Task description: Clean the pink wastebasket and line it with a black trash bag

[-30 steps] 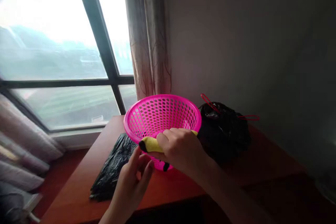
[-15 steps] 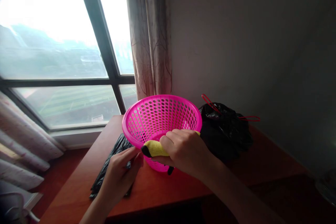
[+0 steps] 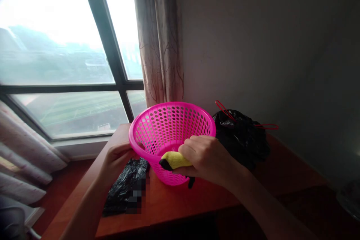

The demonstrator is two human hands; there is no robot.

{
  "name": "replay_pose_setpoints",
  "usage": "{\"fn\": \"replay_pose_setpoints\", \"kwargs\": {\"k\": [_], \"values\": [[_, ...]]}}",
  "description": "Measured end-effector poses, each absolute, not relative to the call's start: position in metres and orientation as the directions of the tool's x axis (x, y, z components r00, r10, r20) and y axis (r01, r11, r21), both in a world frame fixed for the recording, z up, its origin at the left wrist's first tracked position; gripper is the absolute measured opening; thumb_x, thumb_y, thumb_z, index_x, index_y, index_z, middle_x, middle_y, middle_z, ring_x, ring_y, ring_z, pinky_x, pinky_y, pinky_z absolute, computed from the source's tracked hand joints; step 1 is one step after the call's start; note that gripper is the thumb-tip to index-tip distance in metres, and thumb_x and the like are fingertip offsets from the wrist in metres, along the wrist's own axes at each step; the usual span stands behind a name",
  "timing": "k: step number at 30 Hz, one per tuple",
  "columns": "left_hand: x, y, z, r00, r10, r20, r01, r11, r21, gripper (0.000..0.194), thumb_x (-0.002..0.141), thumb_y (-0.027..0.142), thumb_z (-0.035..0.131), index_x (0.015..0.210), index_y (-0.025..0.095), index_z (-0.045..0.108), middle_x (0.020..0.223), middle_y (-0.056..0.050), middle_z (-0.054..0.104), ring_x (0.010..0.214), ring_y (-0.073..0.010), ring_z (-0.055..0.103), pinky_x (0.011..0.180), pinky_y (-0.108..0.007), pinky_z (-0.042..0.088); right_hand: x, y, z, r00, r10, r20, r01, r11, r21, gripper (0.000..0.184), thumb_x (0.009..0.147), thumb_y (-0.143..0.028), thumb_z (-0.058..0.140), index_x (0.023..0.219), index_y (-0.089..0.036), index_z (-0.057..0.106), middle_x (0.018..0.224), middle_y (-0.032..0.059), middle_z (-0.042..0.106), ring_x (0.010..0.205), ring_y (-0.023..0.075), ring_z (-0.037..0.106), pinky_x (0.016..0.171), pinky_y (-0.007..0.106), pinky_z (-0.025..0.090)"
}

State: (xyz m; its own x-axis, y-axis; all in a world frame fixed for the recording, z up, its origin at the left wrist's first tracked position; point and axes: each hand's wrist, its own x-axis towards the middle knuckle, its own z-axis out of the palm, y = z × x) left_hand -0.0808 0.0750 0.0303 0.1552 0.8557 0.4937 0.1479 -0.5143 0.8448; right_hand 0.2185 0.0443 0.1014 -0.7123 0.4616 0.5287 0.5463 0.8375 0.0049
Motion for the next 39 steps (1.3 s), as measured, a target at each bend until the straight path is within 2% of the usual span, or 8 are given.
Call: {"fn": "replay_pose_setpoints", "kwargs": {"k": [5, 10, 12, 19, 25, 31, 35, 39], "values": [[-0.07, 0.072, 0.025, 0.141, 0.867, 0.478, 0.062, -0.489, 0.87, 0.023, 0.089, 0.031, 0.064, 0.097, 0.012, 0.074, 0.067, -0.001, 0.063, 0.059, -0.0115, 0.052, 0.053, -0.02, 0.042, 0.217, 0.046, 0.099, -0.7, 0.453, 0.552, 0.552, 0.834, 0.015, 0.037, 0.096, -0.049, 0.056, 0.08, -0.016, 0.062, 0.071, 0.0019, 0.059, 0.066, 0.0146, 0.052, 0.063, 0.029, 0.031], [-0.053, 0.042, 0.012, 0.056, 0.849, 0.525, 0.267, -0.52, 0.812, 0.041, 0.095, 0.029, 0.056, 0.134, 0.016, 0.056, 0.077, -0.001, 0.066, 0.062, -0.0118, 0.058, 0.059, -0.021, 0.048, 0.216, 0.046, 0.098, -0.701, 0.463, 0.543, 0.56, 0.828, 0.015, 0.038, 0.096, -0.05, 0.056, 0.079, -0.016, 0.061, 0.07, 0.0014, 0.059, 0.065, 0.0144, 0.052, 0.063, 0.029, 0.031], [-0.046, 0.026, 0.006, -0.014, 0.822, 0.57, 0.372, -0.525, 0.766, 0.047, 0.096, 0.026, 0.054, 0.141, 0.018, 0.049, 0.076, 0.001, 0.066, 0.062, -0.0118, 0.06, 0.061, -0.022, 0.05, 0.215, 0.046, 0.097, -0.702, 0.462, 0.542, 0.565, 0.825, 0.029, 0.038, 0.096, -0.049, 0.056, 0.078, -0.016, 0.061, 0.07, 0.0011, 0.059, 0.064, 0.0143, 0.052, 0.063, 0.03, 0.031], [-0.018, -0.005, -0.001, 0.064, 0.729, 0.682, 0.551, -0.596, 0.585, 0.048, 0.093, 0.016, 0.055, 0.14, 0.02, 0.049, 0.078, 0.001, 0.067, 0.06, -0.0109, 0.059, 0.06, -0.022, 0.049, 0.212, 0.048, 0.095, -0.69, 0.478, 0.544, 0.588, 0.808, 0.037, 0.034, 0.096, -0.046, 0.057, 0.078, -0.017, 0.058, 0.072, 0.0012, 0.06, 0.066, 0.0141, 0.054, 0.064, 0.029, 0.032], [-0.01, 0.003, 0.002, 0.108, 0.815, 0.569, 0.497, -0.54, 0.679, 0.051, 0.095, 0.021, 0.053, 0.145, 0.02, 0.039, 0.081, 0.001, 0.07, 0.057, -0.01, 0.058, 0.053, -0.02, 0.044, 0.209, 0.047, 0.094, -0.684, 0.483, 0.546, 0.597, 0.801, 0.039, 0.035, 0.096, -0.048, 0.056, 0.079, -0.017, 0.059, 0.07, 0.001, 0.059, 0.065, 0.0139, 0.053, 0.063, 0.029, 0.032], [-0.005, 0.009, 0.009, 0.165, 0.85, 0.501, 0.45, -0.517, 0.728, 0.037, 0.096, 0.024, 0.049, 0.133, 0.02, 0.042, 0.073, 0.003, 0.066, 0.055, -0.0111, 0.054, 0.053, -0.021, 0.041, 0.205, 0.045, 0.096, -0.681, 0.484, 0.549, 0.604, 0.796, 0.047, 0.036, 0.096, -0.048, 0.056, 0.08, -0.017, 0.06, 0.071, 0.0011, 0.06, 0.066, 0.0144, 0.054, 0.063, 0.029, 0.033], [-0.002, 0.011, 0.013, 0.153, 0.863, 0.482, 0.421, -0.498, 0.758, 0.037, 0.096, 0.025, 0.05, 0.131, 0.021, 0.038, 0.078, 0.002, 0.068, 0.056, -0.0118, 0.056, 0.05, -0.021, 0.039, 0.196, 0.04, 0.097, -0.669, 0.49, 0.559, 0.623, 0.78, 0.062, 0.036, 0.096, -0.048, 0.055, 0.079, -0.017, 0.058, 0.072, 0.0014, 0.061, 0.065, 0.0142, 0.054, 0.061, 0.029, 0.033], [-0.007, 0.012, 0.018, 0.174, 0.862, 0.477, 0.407, -0.504, 0.762, 0.036, 0.095, 0.025, 0.05, 0.129, 0.021, 0.038, 0.071, 0.005, 0.065, 0.053, -0.0117, 0.054, 0.05, -0.021, 0.037, 0.188, 0.035, 0.097, -0.658, 0.49, 0.572, 0.646, 0.757, 0.094, 0.036, 0.096, -0.048, 0.054, 0.078, -0.018, 0.056, 0.072, 0.0018, 0.061, 0.064, 0.0146, 0.054, 0.059, 0.03, 0.03]]}}
